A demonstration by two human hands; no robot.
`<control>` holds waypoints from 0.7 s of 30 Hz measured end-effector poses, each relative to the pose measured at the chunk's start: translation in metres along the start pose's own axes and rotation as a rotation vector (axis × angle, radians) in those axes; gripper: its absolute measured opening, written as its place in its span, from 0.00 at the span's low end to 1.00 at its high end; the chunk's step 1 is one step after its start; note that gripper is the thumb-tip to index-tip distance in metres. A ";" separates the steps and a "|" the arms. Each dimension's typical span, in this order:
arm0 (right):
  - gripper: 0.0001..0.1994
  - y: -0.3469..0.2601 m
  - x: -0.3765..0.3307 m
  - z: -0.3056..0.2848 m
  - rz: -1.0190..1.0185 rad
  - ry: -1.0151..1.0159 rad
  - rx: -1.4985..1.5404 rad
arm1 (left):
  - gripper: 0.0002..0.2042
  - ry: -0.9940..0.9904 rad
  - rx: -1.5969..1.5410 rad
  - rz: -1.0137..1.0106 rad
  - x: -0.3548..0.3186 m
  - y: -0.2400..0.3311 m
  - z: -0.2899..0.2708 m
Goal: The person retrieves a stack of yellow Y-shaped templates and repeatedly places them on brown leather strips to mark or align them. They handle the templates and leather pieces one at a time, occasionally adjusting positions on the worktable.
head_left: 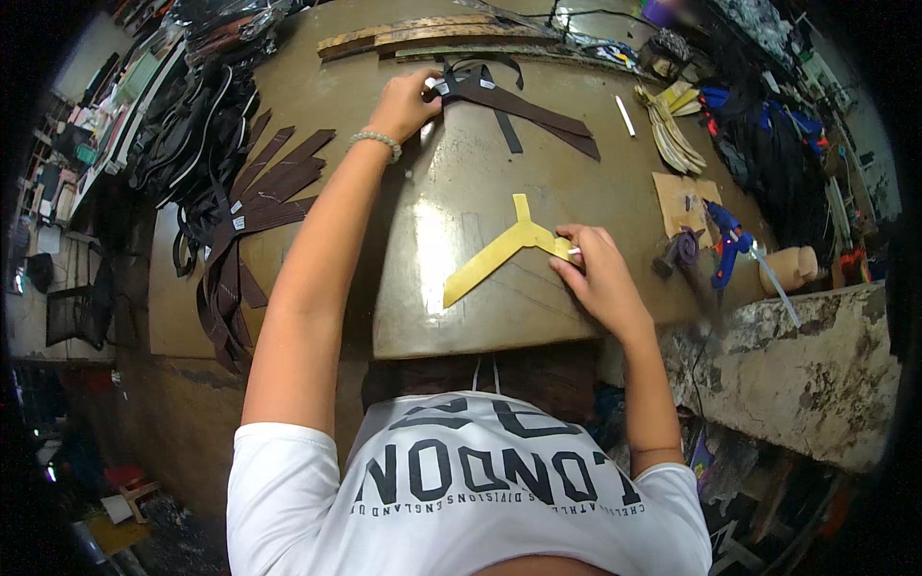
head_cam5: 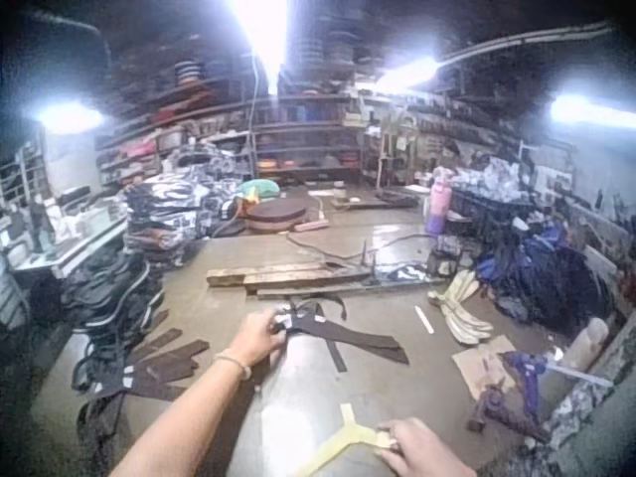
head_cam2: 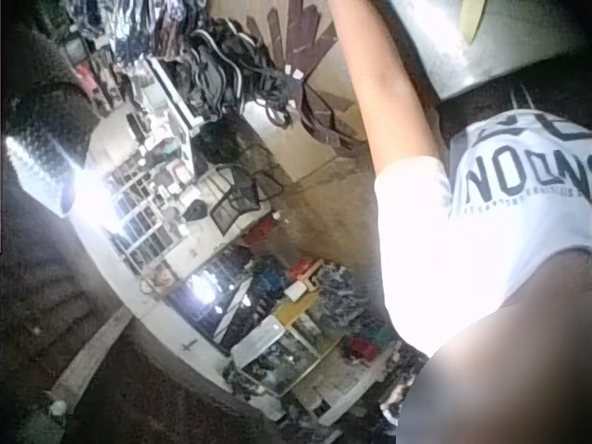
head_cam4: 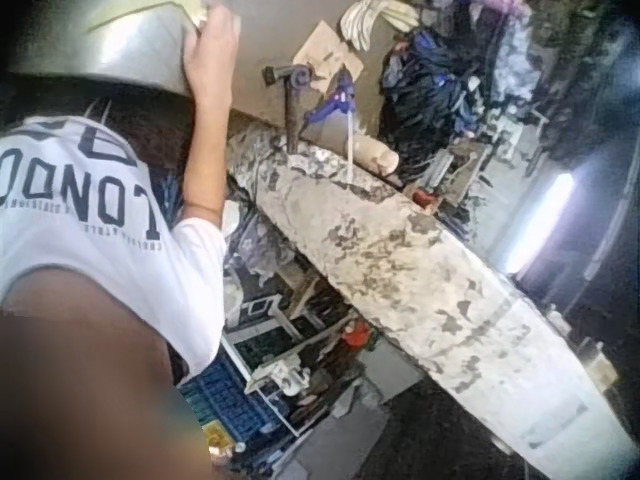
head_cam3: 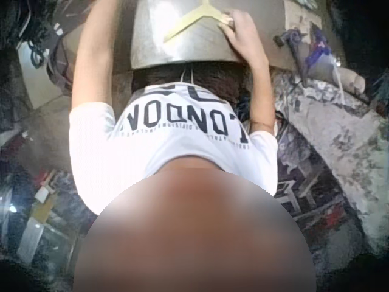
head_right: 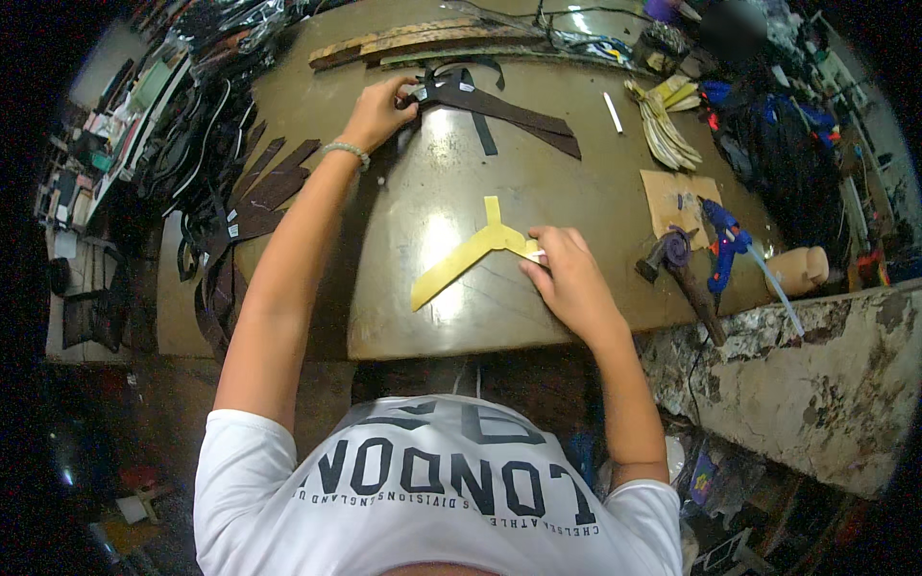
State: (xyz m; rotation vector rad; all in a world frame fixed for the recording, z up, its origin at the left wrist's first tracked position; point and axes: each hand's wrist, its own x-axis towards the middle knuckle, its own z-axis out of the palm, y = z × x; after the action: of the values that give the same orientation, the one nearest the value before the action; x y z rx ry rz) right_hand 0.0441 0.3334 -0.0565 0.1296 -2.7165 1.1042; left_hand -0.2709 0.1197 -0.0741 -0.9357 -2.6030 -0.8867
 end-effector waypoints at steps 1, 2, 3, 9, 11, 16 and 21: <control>0.12 0.000 0.000 0.002 -0.029 -0.005 -0.028 | 0.19 0.022 -0.053 0.039 -0.003 0.007 -0.004; 0.12 0.000 0.000 0.003 -0.065 -0.033 -0.044 | 0.17 0.046 -0.105 0.079 -0.008 0.015 -0.009; 0.12 -0.002 -0.002 0.005 -0.081 -0.042 -0.035 | 0.16 0.032 -0.122 0.116 -0.017 0.026 -0.013; 0.11 -0.025 -0.035 0.009 -0.192 -0.218 0.073 | 0.16 -0.283 -0.030 0.125 -0.140 0.087 -0.040; 0.11 -0.038 -0.040 0.013 -0.247 -0.243 0.115 | 0.15 -0.179 0.004 0.164 -0.169 0.098 -0.049; 0.12 -0.038 -0.003 0.024 -0.287 0.045 0.025 | 0.11 0.082 -0.164 -0.160 -0.199 0.117 -0.062; 0.13 -0.038 0.019 0.063 0.003 0.102 0.063 | 0.13 -0.045 -0.004 0.035 -0.210 0.116 -0.050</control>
State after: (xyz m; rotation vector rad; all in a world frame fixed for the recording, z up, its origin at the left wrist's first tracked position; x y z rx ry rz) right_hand 0.0221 0.2623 -0.0702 0.0768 -2.5941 1.1652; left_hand -0.0349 0.0553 -0.0654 -1.0111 -2.6146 -0.8719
